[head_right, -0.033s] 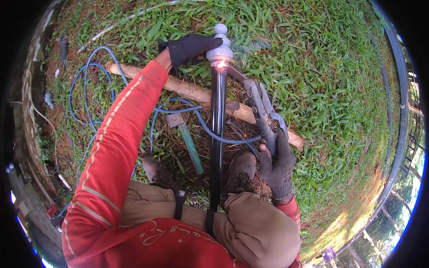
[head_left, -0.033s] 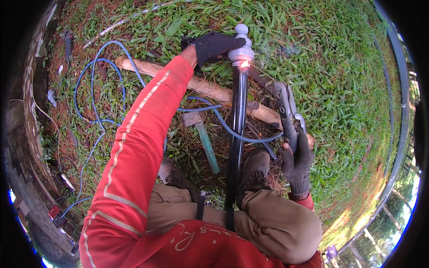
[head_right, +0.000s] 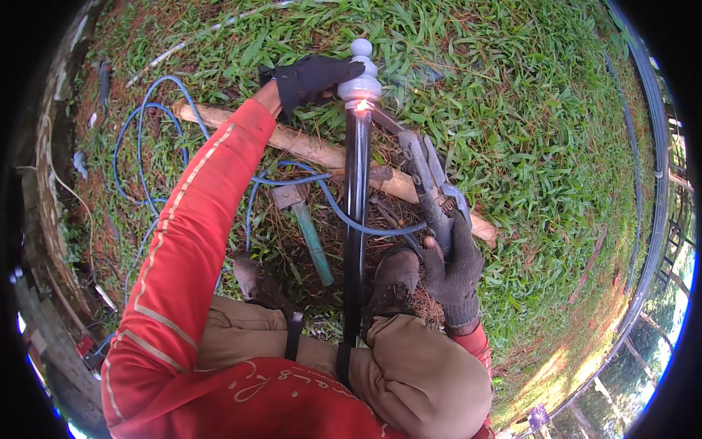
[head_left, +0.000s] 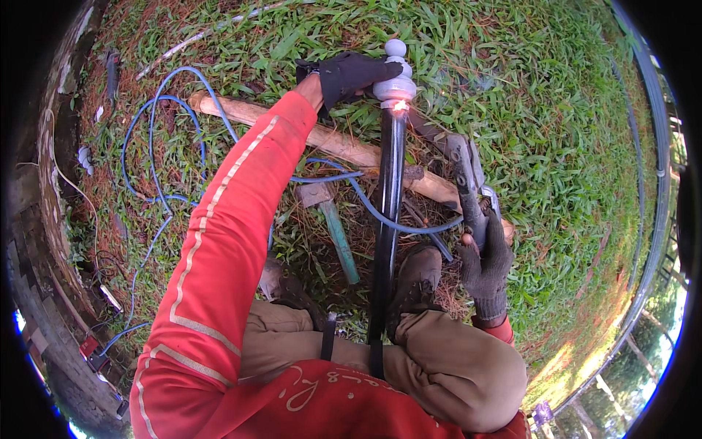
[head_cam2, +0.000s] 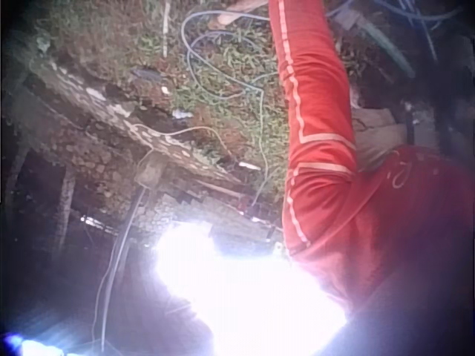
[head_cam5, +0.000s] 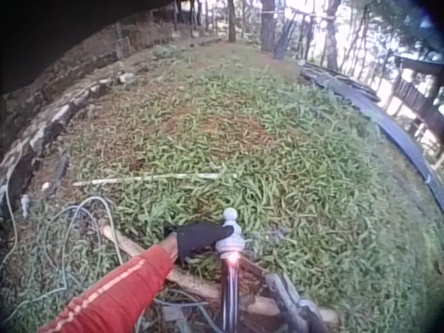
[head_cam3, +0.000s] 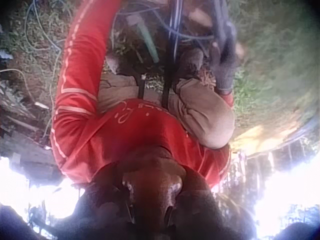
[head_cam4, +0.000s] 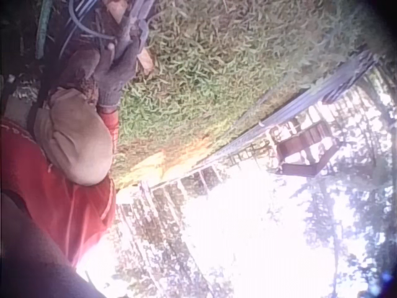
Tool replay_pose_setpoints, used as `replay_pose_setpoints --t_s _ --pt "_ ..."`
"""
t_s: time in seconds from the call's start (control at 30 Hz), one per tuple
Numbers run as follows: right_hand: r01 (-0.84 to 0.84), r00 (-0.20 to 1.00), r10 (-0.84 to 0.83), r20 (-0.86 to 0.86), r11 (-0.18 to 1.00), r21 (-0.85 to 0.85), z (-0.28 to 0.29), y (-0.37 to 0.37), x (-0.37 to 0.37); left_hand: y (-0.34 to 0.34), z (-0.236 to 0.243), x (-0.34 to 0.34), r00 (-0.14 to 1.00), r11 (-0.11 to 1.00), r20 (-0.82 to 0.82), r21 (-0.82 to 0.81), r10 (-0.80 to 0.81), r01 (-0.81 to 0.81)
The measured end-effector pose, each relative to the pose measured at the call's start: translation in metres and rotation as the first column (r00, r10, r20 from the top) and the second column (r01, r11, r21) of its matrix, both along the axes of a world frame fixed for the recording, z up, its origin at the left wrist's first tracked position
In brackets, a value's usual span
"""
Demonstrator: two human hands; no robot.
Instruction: The person welds a decorative metal cap onto a long black pole using a welding torch and wire, then handles a large curved metal pipe.
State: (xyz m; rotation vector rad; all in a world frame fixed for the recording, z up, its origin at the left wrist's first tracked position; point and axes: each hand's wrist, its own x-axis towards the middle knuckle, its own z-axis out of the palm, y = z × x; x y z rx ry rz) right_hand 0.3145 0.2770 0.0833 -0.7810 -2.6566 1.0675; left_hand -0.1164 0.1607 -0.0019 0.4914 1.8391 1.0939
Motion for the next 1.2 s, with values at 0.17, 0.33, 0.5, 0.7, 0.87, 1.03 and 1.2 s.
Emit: replay_pose_setpoints --t_s 0.17,0.33,0.5,0.7,0.87,1.03,1.2 --pt "0.012 1.0 -0.012 0.014 0.999 -0.035 0.0 -0.002 -0.003 -0.003 -0.002 -0.005 0.999 0.999 -0.018 -0.034 -0.031 0.03" --pt "-0.024 1.0 0.024 0.009 1.0 0.013 0.001 -0.001 -0.004 -0.002 -0.005 -0.007 0.998 0.996 -0.028 -0.066 -0.056 0.054" --pt "0.021 1.0 -0.019 0.018 0.995 -0.094 0.007 -0.005 -0.01 -0.003 -0.006 -0.009 0.998 0.997 -0.033 -0.06 -0.05 0.047" --pt "0.034 0.999 -0.031 0.025 0.994 -0.1 0.005 -0.004 -0.007 -0.002 -0.008 -0.009 0.999 0.997 -0.013 -0.057 -0.05 0.05" --pt "-0.023 1.0 0.023 0.001 0.999 -0.029 0.0 -0.001 -0.004 -0.002 -0.011 -0.009 0.999 0.997 -0.014 -0.061 -0.042 0.041" --pt "-0.018 1.0 0.019 0.011 0.998 -0.056 0.003 -0.002 -0.006 -0.003 -0.011 -0.01 0.999 0.997 -0.024 -0.072 -0.044 0.042" --pt "-0.027 1.0 0.027 0.003 0.998 -0.059 0.002 -0.002 -0.006 -0.002 -0.009 -0.008 0.998 0.996 -0.039 -0.083 -0.039 0.036"
